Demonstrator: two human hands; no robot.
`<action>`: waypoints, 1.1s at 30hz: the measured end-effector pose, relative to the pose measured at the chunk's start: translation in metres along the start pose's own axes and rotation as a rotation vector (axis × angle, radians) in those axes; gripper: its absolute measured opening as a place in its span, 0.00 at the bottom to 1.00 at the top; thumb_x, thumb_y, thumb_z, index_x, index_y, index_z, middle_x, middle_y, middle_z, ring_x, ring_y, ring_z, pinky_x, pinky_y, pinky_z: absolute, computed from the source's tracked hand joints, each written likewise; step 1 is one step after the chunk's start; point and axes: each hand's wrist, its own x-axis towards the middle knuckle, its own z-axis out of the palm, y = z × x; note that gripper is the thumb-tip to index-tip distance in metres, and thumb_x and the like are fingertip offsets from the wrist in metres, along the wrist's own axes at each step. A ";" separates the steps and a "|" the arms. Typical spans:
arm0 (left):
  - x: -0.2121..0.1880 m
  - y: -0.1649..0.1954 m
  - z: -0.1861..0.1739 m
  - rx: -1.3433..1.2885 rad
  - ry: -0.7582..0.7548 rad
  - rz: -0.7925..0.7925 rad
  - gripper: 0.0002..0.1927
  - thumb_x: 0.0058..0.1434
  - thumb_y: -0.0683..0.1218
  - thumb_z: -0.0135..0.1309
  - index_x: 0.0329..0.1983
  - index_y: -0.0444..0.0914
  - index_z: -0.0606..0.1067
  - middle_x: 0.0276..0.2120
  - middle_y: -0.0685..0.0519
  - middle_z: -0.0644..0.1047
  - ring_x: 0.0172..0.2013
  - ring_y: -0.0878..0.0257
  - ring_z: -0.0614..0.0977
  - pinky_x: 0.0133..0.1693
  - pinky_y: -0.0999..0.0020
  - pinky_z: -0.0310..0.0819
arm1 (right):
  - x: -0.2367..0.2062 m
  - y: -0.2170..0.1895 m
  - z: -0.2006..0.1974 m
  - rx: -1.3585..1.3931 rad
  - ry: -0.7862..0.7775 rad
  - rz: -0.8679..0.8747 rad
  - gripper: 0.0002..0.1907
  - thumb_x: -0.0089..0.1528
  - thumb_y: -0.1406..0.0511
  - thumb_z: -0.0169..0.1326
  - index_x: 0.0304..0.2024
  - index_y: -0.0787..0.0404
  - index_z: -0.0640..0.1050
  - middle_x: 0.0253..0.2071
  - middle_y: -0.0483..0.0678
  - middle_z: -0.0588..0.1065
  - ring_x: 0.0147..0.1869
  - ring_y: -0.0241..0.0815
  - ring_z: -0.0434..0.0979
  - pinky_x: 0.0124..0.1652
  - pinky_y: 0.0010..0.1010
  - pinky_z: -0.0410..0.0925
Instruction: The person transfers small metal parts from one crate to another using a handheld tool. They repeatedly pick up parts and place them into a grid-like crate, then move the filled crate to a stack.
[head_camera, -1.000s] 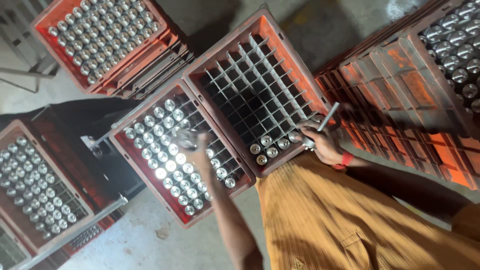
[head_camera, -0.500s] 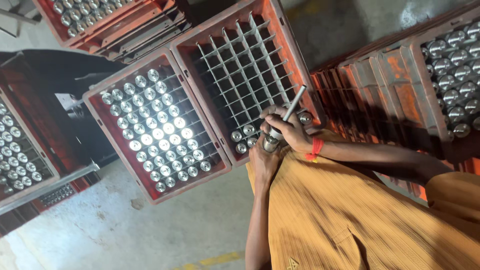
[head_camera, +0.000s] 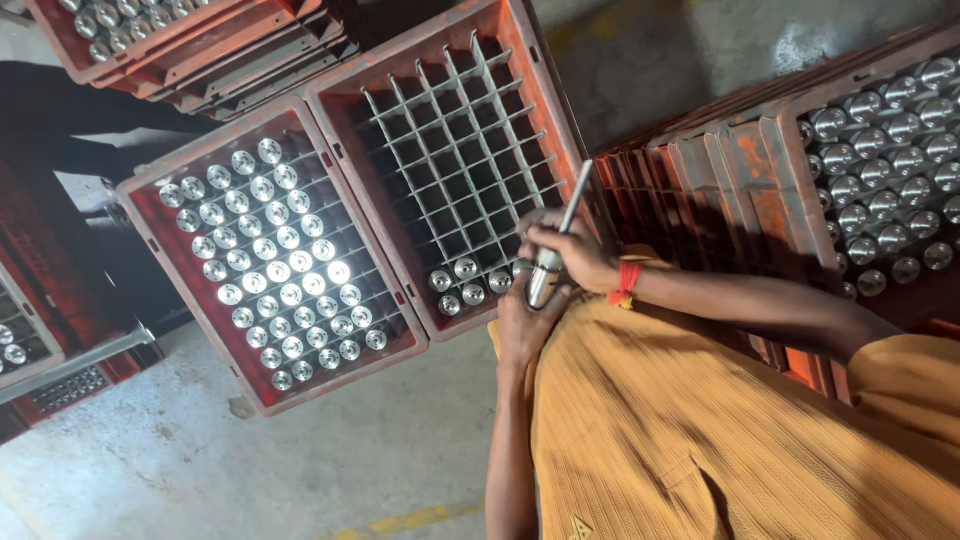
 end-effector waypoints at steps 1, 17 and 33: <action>-0.001 -0.005 -0.002 0.025 -0.007 0.000 0.29 0.54 0.57 0.69 0.50 0.33 0.76 0.37 0.38 0.84 0.37 0.45 0.88 0.40 0.53 0.80 | 0.008 0.002 -0.005 0.029 0.127 0.028 0.06 0.67 0.71 0.50 0.44 0.65 0.77 0.35 0.46 0.77 0.38 0.36 0.79 0.41 0.29 0.73; -0.030 -0.066 -0.064 0.469 0.574 0.219 0.14 0.63 0.39 0.57 0.52 0.40 0.80 0.41 0.45 0.79 0.41 0.46 0.80 0.42 0.52 0.75 | -0.009 0.030 -0.038 0.061 0.302 -0.013 0.07 0.67 0.72 0.52 0.47 0.68 0.77 0.37 0.47 0.76 0.39 0.38 0.79 0.44 0.29 0.73; -0.022 -0.135 -0.200 0.547 0.595 0.019 0.29 0.51 0.51 0.70 0.52 0.33 0.76 0.46 0.35 0.78 0.42 0.37 0.80 0.44 0.47 0.76 | -0.010 0.073 0.017 0.078 0.273 -0.028 0.05 0.68 0.73 0.50 0.46 0.66 0.76 0.40 0.47 0.76 0.40 0.37 0.79 0.44 0.29 0.75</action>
